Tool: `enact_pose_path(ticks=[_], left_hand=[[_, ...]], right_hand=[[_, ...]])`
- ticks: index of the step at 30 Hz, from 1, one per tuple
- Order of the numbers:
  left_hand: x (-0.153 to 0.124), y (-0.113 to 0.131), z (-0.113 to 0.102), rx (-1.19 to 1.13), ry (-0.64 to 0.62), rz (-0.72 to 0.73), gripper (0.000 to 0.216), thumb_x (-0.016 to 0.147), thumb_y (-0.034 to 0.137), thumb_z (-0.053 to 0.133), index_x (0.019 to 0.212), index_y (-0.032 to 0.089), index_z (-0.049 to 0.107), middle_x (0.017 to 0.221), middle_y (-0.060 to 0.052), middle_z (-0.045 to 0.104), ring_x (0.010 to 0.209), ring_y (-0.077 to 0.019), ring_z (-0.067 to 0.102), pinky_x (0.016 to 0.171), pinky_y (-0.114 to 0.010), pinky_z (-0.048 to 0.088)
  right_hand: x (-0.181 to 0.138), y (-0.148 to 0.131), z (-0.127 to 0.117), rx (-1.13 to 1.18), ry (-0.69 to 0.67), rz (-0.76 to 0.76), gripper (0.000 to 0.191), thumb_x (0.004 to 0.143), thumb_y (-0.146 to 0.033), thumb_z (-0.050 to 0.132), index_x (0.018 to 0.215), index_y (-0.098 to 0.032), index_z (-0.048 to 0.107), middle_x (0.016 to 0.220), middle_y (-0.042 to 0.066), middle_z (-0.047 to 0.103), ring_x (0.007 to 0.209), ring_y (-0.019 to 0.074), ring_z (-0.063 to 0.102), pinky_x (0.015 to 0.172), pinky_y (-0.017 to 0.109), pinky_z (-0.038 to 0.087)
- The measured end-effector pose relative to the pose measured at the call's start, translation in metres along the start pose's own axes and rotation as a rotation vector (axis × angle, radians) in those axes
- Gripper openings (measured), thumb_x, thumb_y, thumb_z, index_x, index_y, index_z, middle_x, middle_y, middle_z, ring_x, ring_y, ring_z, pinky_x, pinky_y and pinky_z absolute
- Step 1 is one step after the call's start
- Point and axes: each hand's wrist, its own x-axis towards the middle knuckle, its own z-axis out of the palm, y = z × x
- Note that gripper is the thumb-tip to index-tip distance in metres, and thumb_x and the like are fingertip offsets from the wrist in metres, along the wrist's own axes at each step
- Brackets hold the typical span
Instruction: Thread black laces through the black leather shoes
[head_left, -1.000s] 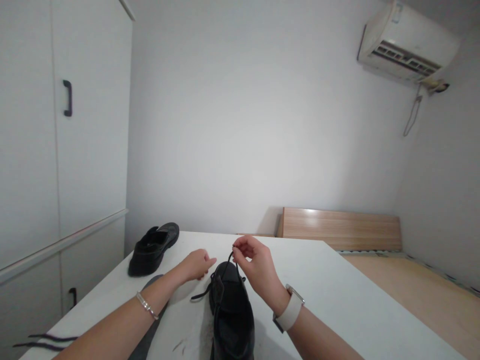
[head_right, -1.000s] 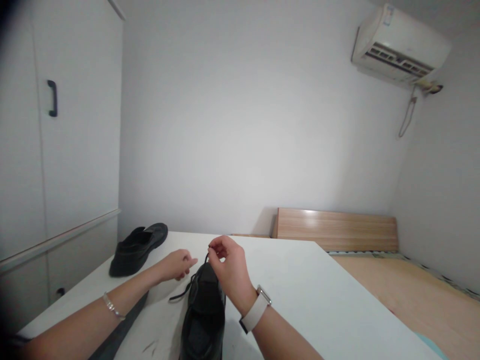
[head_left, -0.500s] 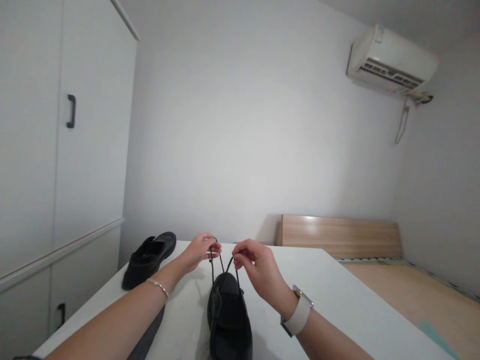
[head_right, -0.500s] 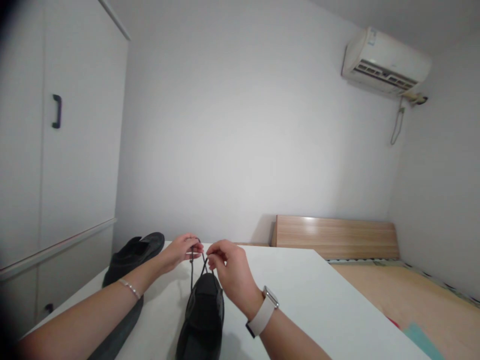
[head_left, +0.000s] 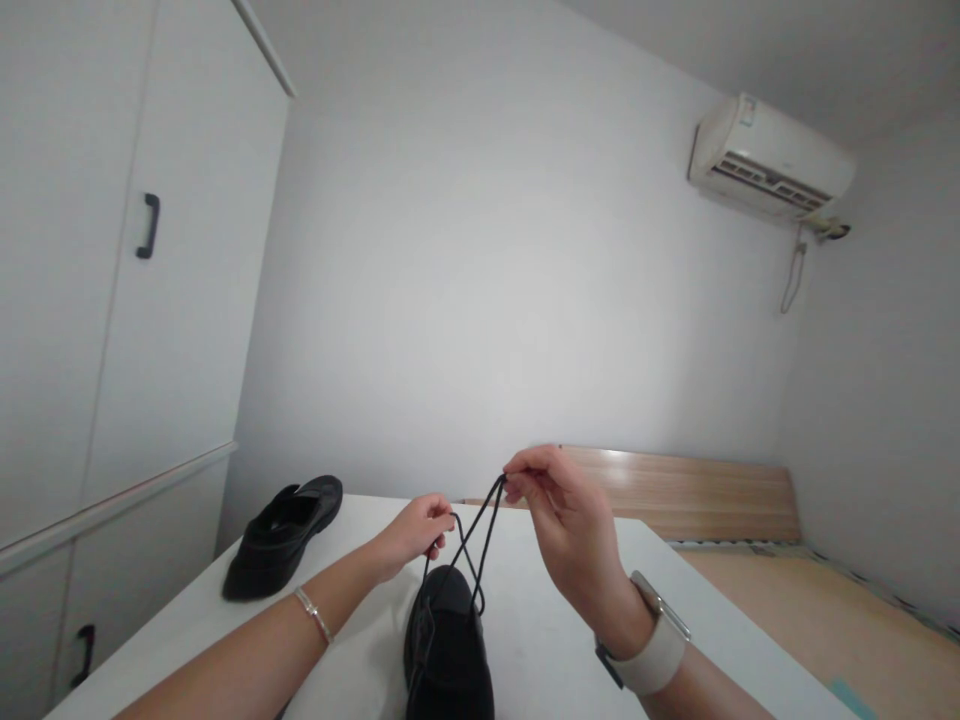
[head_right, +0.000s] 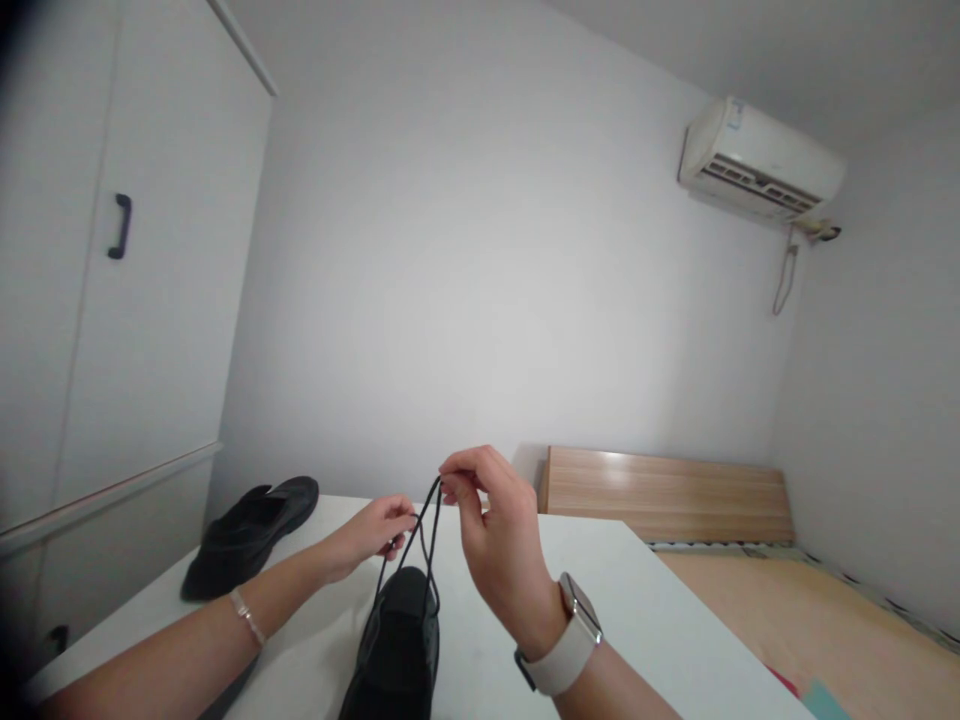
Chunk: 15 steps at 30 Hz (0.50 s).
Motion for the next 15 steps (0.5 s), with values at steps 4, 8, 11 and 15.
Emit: enact_pose_path(ticks=[4, 8, 11, 15], left_hand=[[-0.022, -0.011, 0.010, 0.072, -0.157, 0.002, 0.033, 0.073, 0.046, 0.072, 0.079, 0.017, 0.056, 0.062, 0.003, 0.060, 0.055, -0.0126, 0.052, 0.057, -0.026, 0.040], [-0.039, -0.018, 0.008, 0.148, -0.307, 0.028, 0.063, 0.082, 0.075, 0.046, 0.082, 0.016, 0.068, 0.072, -0.005, 0.068, 0.071, -0.0203, 0.061, 0.076, -0.034, 0.046], [-0.050, -0.021, 0.003, 0.204, -0.348, 0.070, 0.088, 0.081, 0.087, 0.022, 0.092, 0.018, 0.074, 0.093, -0.009, 0.072, 0.092, -0.0256, 0.062, 0.091, -0.038, 0.045], [-0.059, -0.022, 0.011, 0.294, -0.288, 0.084, 0.074, 0.063, 0.081, 0.066, 0.105, 0.019, 0.073, 0.105, -0.008, 0.071, 0.098, -0.0286, 0.061, 0.088, -0.035, 0.047]], right_hand=[[0.022, -0.016, 0.000, 0.065, 0.155, -0.066, 0.010, 0.095, -0.015, 0.053, 0.093, -0.022, 0.060, 0.079, -0.001, 0.062, 0.070, 0.0139, 0.063, 0.066, 0.029, 0.049], [0.048, -0.035, 0.002, 0.037, 0.183, -0.175, 0.013, 0.094, -0.012, 0.052, 0.093, -0.022, 0.060, 0.081, -0.001, 0.062, 0.072, 0.0137, 0.062, 0.068, 0.029, 0.050], [0.066, -0.039, 0.006, -0.088, 0.151, -0.230, 0.014, 0.093, -0.011, 0.052, 0.090, -0.021, 0.060, 0.084, 0.001, 0.065, 0.078, 0.0151, 0.062, 0.073, 0.030, 0.049], [0.081, -0.034, 0.014, -0.076, 0.101, -0.209, 0.011, 0.091, -0.011, 0.053, 0.090, -0.020, 0.059, 0.086, 0.002, 0.066, 0.080, 0.0160, 0.064, 0.075, 0.031, 0.051]])
